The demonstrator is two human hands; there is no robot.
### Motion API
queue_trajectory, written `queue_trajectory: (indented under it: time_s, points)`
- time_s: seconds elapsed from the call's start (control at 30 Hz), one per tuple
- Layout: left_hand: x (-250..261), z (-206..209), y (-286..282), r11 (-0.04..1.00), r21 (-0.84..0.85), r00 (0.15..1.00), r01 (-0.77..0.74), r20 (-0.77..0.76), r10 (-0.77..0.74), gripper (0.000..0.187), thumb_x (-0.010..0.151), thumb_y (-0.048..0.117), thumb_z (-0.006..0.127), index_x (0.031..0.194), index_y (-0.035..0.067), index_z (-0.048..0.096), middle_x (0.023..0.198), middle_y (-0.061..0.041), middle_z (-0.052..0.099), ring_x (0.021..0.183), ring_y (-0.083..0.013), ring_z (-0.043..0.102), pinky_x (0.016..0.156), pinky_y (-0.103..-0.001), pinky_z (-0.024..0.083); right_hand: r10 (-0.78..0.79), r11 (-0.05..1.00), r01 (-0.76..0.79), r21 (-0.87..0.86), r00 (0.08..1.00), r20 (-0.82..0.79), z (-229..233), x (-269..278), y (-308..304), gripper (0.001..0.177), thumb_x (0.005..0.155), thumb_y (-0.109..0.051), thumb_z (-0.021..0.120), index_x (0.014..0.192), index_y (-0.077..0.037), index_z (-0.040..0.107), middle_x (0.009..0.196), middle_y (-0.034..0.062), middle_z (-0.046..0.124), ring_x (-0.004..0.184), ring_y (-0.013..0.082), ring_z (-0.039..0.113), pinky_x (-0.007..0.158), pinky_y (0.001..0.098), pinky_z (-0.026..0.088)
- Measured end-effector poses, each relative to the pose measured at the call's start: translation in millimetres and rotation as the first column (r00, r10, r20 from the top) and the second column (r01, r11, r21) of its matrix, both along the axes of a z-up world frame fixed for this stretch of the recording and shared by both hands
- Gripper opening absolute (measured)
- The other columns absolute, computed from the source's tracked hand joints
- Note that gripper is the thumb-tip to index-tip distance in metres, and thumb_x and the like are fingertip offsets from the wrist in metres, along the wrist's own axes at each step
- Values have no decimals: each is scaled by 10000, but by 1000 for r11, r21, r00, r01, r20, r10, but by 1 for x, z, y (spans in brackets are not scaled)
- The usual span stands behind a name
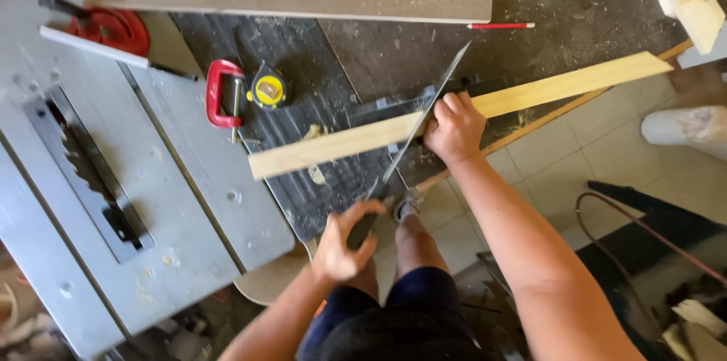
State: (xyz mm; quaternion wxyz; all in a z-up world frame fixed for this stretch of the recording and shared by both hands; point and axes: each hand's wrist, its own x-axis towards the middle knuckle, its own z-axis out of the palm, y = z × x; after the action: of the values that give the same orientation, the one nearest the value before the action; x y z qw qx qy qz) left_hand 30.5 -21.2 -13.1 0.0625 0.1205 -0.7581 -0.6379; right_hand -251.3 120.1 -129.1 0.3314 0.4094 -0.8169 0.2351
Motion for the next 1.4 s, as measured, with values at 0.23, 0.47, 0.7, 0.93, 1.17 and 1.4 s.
queue_trajectory:
  time_s: [0.23,0.47,0.7,0.93,1.17,1.4]
  points:
    - [-38,-5,-1,1000,-6,995,6,-100,-7,457,709,57,630,1151,52,747,953,-263,792,871,-492,773,751,-503,601,-11,1000,11,8,1000,-6,25,-5,-4,163,659,-105,606,663,-175,459,734,20,447,724,271,581,591,311,497]
    - [-38,-8,15,1000,-3,999,-5,-51,5,461,697,50,652,1145,80,760,778,-202,761,609,-412,736,527,-394,550,1,999,-2,33,999,35,9,8,5,164,655,-103,601,666,-173,453,739,18,455,739,265,585,599,311,502]
    - [2,16,10,994,-4,988,105,111,-104,442,771,60,570,1205,82,651,742,-25,677,497,-136,551,450,-296,420,45,998,-48,35,995,90,24,16,-6,207,647,67,613,644,-99,489,678,2,482,622,183,466,422,312,303]
    - [-13,-16,16,998,3,997,-62,-56,62,497,668,48,612,1132,117,776,639,-140,700,471,-222,622,457,-331,475,42,999,-42,22,999,-5,-1,4,0,130,665,-95,595,655,-173,491,734,13,464,720,245,578,613,281,500]
    - [-31,-11,13,998,8,994,-69,-82,69,441,697,47,642,1119,84,765,689,-188,721,518,-340,660,485,-378,491,81,996,-81,23,997,-8,10,4,-5,133,670,-74,613,664,-156,509,738,36,492,727,283,601,625,322,534]
    - [-26,19,13,1000,-13,994,-14,-110,13,386,773,56,632,1141,38,747,987,-269,790,916,-528,756,799,-536,611,113,994,-114,5,993,30,15,-5,-7,162,645,-78,614,669,-158,475,738,44,462,720,287,581,612,344,507]
